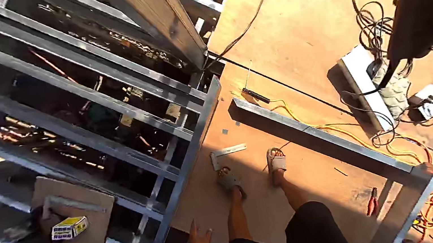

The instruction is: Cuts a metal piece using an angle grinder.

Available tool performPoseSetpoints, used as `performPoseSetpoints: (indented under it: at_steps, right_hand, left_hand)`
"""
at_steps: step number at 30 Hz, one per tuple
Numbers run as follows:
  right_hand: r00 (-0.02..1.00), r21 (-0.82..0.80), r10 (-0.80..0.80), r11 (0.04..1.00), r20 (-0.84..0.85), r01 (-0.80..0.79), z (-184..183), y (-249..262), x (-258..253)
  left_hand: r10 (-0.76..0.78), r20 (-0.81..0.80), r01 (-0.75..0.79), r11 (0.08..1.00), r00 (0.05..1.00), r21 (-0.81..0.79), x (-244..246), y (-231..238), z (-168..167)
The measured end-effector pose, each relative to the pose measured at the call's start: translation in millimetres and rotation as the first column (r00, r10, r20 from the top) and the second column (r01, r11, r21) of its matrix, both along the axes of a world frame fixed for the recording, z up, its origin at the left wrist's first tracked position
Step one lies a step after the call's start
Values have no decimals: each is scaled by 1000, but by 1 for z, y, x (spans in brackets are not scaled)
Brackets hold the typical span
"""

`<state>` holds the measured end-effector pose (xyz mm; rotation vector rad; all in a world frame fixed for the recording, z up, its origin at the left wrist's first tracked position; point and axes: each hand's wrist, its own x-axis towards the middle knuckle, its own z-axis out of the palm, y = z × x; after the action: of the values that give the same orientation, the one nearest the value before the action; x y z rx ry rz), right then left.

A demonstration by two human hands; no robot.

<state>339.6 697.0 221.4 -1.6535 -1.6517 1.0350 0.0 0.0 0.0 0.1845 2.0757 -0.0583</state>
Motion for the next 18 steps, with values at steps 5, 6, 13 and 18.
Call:
performPoseSetpoints:
  at_steps: [5, 6, 13, 18]
  right_hand:
    - [969, -174, -25, 982, 248, 70, -83, -100, -72]
    - [965, -210, -17, 975, 263, 75, -99, -115, -82]
    - [972, -385, 2, 918, 235, 91, -214, -204, -160]
    - [967, -440, 49, 895, 248, 68, -302, -236, -204]
  left_hand:
    - [-91, 6, 90, 993, 996, 70, -60, 35, -58]
    - [-120, 4, 119, 990, 993, 79, -73, 47, -69]
    - [-261, -18, 260, 944, 965, 204, -141, 152, -131]
    - [-351, -80, 360, 893, 933, 270, -168, 204, -194]
